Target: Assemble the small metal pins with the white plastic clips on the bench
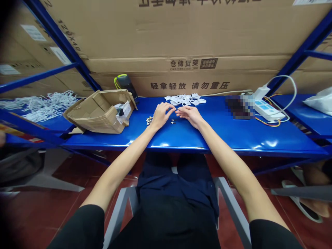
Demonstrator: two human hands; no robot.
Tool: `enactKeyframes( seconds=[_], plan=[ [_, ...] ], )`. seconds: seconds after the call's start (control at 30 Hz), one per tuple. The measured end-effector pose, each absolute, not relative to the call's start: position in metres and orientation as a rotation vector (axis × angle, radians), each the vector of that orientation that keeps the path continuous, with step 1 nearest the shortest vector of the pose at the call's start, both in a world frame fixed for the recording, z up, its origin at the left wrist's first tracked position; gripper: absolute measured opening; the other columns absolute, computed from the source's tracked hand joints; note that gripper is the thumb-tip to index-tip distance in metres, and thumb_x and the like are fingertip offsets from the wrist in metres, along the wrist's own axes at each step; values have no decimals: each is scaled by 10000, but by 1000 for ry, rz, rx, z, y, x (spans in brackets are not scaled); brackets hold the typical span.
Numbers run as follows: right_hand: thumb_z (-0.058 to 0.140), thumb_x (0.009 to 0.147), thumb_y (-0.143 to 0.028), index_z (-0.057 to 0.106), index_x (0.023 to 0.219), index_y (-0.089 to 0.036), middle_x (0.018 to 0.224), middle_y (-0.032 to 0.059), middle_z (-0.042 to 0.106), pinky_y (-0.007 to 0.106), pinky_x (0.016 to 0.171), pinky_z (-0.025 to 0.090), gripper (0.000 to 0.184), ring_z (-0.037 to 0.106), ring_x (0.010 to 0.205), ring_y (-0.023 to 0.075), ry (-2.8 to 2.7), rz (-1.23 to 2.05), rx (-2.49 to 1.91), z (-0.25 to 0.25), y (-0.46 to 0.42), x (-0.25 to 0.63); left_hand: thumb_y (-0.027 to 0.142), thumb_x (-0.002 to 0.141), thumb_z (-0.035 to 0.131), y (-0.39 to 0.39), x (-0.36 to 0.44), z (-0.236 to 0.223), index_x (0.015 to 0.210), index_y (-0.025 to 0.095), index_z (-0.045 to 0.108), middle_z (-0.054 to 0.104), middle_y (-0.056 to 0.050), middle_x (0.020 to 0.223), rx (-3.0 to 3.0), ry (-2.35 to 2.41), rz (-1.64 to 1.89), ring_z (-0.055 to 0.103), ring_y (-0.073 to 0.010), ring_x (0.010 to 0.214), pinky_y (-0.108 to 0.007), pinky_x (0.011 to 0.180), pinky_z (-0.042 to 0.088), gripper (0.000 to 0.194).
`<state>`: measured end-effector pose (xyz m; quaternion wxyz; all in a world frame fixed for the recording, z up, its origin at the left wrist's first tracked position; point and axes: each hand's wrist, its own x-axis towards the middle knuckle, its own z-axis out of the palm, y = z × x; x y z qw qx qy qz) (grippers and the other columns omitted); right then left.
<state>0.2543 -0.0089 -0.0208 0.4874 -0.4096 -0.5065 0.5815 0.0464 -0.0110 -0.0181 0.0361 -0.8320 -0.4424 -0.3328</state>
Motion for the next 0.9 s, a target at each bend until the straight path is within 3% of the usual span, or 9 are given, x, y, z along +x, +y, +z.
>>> enactKeyframes(
  seconds=[0.37, 0.63, 0.9],
  plan=[
    [978, 753, -482, 825, 921, -223, 1014, 77, 864, 279, 832, 625, 345, 804, 918, 194, -1280, 1395, -960, -22, -10, 255, 369, 1165, 503, -11, 46, -20, 1144, 243, 770, 804, -56, 1238, -2564, -1315, -1027, 694, -230, 1128, -395, 1040, 483, 296],
    [1009, 644, -614, 840, 918, -225, 877, 63, 836, 299, 708, 583, 505, 716, 747, 178, -1396, 1314, -974, -18, -15, 253, 355, 1170, 491, -10, 44, -21, 1148, 243, 764, 802, -55, 1207, -2602, -1276, -1042, 692, -221, 1113, -377, 1029, 492, 296],
    [910, 761, -662, 867, 980, -230, 925, 62, 845, 304, 649, 564, 487, 676, 712, 173, -1562, 1125, -1002, -16, -15, 253, 372, 1166, 508, -9, 45, -21, 1126, 220, 749, 790, -60, 1168, -2562, -1388, -1055, 682, -244, 1097, -384, 991, 483, 288]
  ],
)
